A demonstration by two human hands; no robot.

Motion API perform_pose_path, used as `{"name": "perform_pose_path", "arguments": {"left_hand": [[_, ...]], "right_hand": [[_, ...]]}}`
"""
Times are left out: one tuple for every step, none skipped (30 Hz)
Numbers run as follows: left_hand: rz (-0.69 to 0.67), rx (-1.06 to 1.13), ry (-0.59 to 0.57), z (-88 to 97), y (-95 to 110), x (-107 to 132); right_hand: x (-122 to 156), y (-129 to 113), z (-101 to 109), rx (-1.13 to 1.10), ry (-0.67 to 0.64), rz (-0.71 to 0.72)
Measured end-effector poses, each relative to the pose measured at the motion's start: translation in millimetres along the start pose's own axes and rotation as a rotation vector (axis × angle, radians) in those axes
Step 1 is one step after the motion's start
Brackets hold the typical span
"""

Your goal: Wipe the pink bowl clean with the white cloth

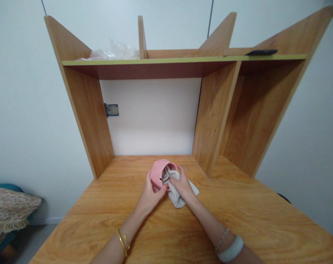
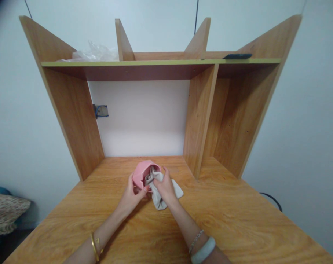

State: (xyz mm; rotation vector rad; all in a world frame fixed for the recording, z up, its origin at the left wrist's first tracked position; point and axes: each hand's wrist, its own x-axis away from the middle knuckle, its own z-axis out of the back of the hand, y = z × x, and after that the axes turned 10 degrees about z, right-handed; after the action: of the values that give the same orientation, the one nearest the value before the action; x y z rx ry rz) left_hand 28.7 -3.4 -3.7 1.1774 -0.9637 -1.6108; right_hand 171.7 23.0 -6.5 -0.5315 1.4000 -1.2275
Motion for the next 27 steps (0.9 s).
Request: {"name": "perform_pose_path", "arguments": {"left_hand": [[0.002,-0.020,0.015,1.5,0.6,-0.5],[0.006,-0.057,0.029,3.4,1.8,-0.6],[0.012,-0.109,0.043,5.6,3.8,-0.4],[0.016,-0.174,0.057,7.9,6.4,0.4],[0.015,-0.244,0.071,10.2,9.6,1.5],[0.012,-0.319,0.082,12.4,13.3,2.9],[0.009,-0.393,0.091,14.4,17.2,4.5],[0.008,-0.464,0.095,16.1,21.1,6.0],[0.008,-0.530,0.095,17.6,24.8,7.4],[0.008,-0.591,0.092,18.9,28.2,8.5],[0.008,-0.648,0.088,20.1,31.2,9.3],[0.007,-0.698,0.085,21.3,33.7,9.7],[0.004,-0.742,0.081,22.6,35.8,9.6],[0.002,-0.781,0.079,24.1,37.6,9.3],[0.000,-0.815,0.076,25.7,39.1,8.8],[0.000,-0.843,0.071,27.5,40.3,8.2],[0.001,-0.865,0.063,29.2,41.4,7.6],[0.003,-0.881,0.055,30.9,42.2,7.0],[0.008,-0.890,0.047,32.4,42.6,6.5],[0.015,-0.892,0.041,33.7,42.7,5.9],[0.023,-0.884,0.038,34.7,42.3,5.3],[0.030,-0.863,0.043,35.3,41.5,4.5],[0.035,-0.825,0.053,35.6,40.1,3.5],[0.036,-0.768,0.067,35.6,38.1,2.3],[0.036,-0.693,0.082,35.2,35.5,1.0],[0.036,-0.606,0.095,34.3,32.5,-0.4],[0.037,-0.514,0.102,32.9,29.0,-1.7]], "right_hand": [[-0.6,-0.6,0.6,0.031,-0.013,-0.005],[-1.1,-1.4,1.5,0.066,-0.027,-0.003],[-1.4,-2.3,2.9,0.102,-0.044,0.006],[-1.5,-3.5,4.5,0.141,-0.060,0.021],[-1.5,-5.0,6.4,0.184,-0.071,0.039],[-1.1,-6.8,8.4,0.227,-0.080,0.059],[-0.6,-9.0,10.3,0.269,-0.087,0.078],[0.3,-11.5,12.1,0.314,-0.095,0.095],[1.3,-14.2,13.7,0.364,-0.106,0.108],[2.5,-16.9,15.0,0.416,-0.120,0.119],[3.8,-19.5,15.9,0.468,-0.136,0.128],[5.2,-21.9,16.5,0.518,-0.153,0.138],[6.6,-24.0,16.8,0.562,-0.169,0.149],[8.0,-25.7,16.8,0.598,-0.182,0.161],[9.3,-27.0,16.5,0.623,-0.194,0.175],[10.4,-27.8,16.0,0.639,-0.208,0.189],[11.3,-28.0,15.4,0.643,-0.223,0.204],[12.0,-27.9,14.7,0.638,-0.236,0.217],[12.5,-27.4,14.0,0.623,-0.245,0.225],[12.8,-26.7,13.4,0.599,-0.251,0.226],[13.0,-25.9,12.7,0.570,-0.251,0.219],[12.9,-25.0,12.2,0.537,-0.246,0.206],[12.7,-23.9,11.6,0.501,-0.236,0.190],[12.4,-22.7,11.0,0.463,-0.220,0.173],[12.0,-21.3,10.4,0.424,-0.199,0.158],[11.4,-19.5,9.8,0.385,-0.173,0.144],[10.7,-17.2,9.1,0.347,-0.145,0.130]]}}
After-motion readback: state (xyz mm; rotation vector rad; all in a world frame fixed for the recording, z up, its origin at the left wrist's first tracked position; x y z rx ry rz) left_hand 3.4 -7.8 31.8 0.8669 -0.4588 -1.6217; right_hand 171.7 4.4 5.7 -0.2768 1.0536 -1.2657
